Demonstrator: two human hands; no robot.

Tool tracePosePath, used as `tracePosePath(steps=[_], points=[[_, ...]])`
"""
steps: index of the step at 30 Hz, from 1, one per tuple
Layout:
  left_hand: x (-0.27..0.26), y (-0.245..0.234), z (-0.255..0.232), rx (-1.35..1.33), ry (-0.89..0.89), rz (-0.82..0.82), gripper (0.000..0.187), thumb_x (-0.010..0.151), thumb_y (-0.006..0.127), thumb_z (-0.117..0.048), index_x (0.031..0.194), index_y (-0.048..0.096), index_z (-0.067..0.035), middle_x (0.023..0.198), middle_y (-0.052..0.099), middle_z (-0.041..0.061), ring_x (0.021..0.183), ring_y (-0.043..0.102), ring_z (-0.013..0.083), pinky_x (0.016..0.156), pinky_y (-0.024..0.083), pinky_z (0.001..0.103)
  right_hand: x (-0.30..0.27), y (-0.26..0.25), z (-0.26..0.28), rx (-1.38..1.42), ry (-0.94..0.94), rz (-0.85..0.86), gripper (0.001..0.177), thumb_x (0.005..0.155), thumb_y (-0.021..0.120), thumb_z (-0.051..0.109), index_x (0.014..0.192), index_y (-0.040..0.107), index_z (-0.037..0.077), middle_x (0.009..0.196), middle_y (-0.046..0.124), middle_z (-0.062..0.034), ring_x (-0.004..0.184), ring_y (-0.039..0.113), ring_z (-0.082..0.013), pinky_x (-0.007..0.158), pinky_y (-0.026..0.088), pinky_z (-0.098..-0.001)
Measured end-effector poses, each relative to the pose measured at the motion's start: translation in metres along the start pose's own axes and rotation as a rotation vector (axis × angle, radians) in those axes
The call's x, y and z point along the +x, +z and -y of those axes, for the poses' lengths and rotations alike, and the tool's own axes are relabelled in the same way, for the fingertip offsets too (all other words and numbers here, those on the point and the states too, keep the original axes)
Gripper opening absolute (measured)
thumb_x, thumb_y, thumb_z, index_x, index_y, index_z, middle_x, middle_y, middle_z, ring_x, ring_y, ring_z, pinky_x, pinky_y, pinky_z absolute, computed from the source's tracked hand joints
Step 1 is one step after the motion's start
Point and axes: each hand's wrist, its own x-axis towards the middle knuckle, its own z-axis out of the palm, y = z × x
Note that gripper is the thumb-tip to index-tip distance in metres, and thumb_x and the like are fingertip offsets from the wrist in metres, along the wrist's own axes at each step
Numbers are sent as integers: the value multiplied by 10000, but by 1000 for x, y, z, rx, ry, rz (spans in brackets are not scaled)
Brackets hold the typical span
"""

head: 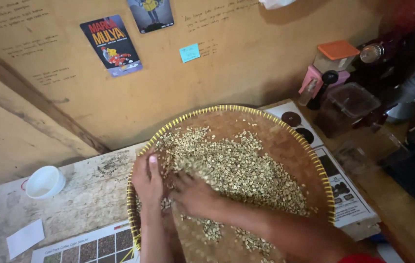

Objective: Sorting green coffee beans by hand in a woven tray to remove defects

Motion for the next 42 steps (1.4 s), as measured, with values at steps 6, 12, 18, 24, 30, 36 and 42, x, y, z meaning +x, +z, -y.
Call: tracePosePath(steps=[6, 12, 18, 24, 30, 36, 42], points=[[4, 6, -15, 35, -73, 136, 320, 1006, 609, -263, 1287, 686, -130, 1079, 681, 133, 1009, 669, 317, 763, 581, 366, -24, 38, -71, -247, 68, -291, 462, 993, 564, 321, 1331, 583, 6, 1337, 522, -269, 1320, 446, -462, 1030, 372, -615], [-12, 23, -24, 316, 2, 258, 498, 1042, 497, -401, 1416, 544, -75, 1370, 590, 223, 1339, 469, 477, 1120, 356, 588, -89, -6, -100, 345, -62, -331, 339, 995, 647, 241, 1296, 669, 88, 1228, 662, -158, 1214, 579, -325, 1032, 441, -503], [-14, 35, -75, 372, -90, 706, 652, 1056, 316, -538, 1420, 481, -23, 1534, 382, 281, 1471, 279, 460, 1216, 151, 574, -151, -60, -112, -234, 217, -545, 369, 1078, 488, 363, 1323, 615, 119, 1207, 673, -105, 1159, 653, -281, 970, 509, -473], [-14, 37, -106, 62, -114, 899, 565, 1033, 388, -557, 1385, 537, -141, 1343, 578, 238, 1287, 532, 433, 1086, 389, 536, -125, 60, -167, 434, 174, -452, 523, 1073, 473, 192, 1548, 326, 29, 1525, 382, -277, 1358, 413, -519, 1098, 374, -648], [-29, 68, -28, -192, 53, 485, 269, 1018, 534, -365, 1162, 733, -255, 958, 733, 30, 962, 708, 258, 913, 525, 399, -141, 30, -159, 598, 183, -694, 327, 1017, 594, 296, 1276, 700, 127, 1276, 668, -92, 1213, 646, -300, 979, 529, -453], [-14, 48, -42, 2, 41, 447, 487, 1064, 307, -434, 1204, 681, -156, 1024, 752, 103, 904, 710, 238, 757, 605, 412, -162, 34, -58, 491, -359, -408, 95, 898, 778, 55, 837, 734, 111, 802, 704, -13, 718, 624, -159, 674, 506, -335], [-5, 31, -47, 82, -97, 448, 346, 1054, 406, -339, 1253, 674, -248, 672, 625, -40, 500, 465, 100, 428, 383, 255, -141, 75, -60, 345, -397, -484, 268, 939, 692, 24, 1207, 684, 32, 1153, 652, -128, 1121, 576, -289, 988, 461, -422]])
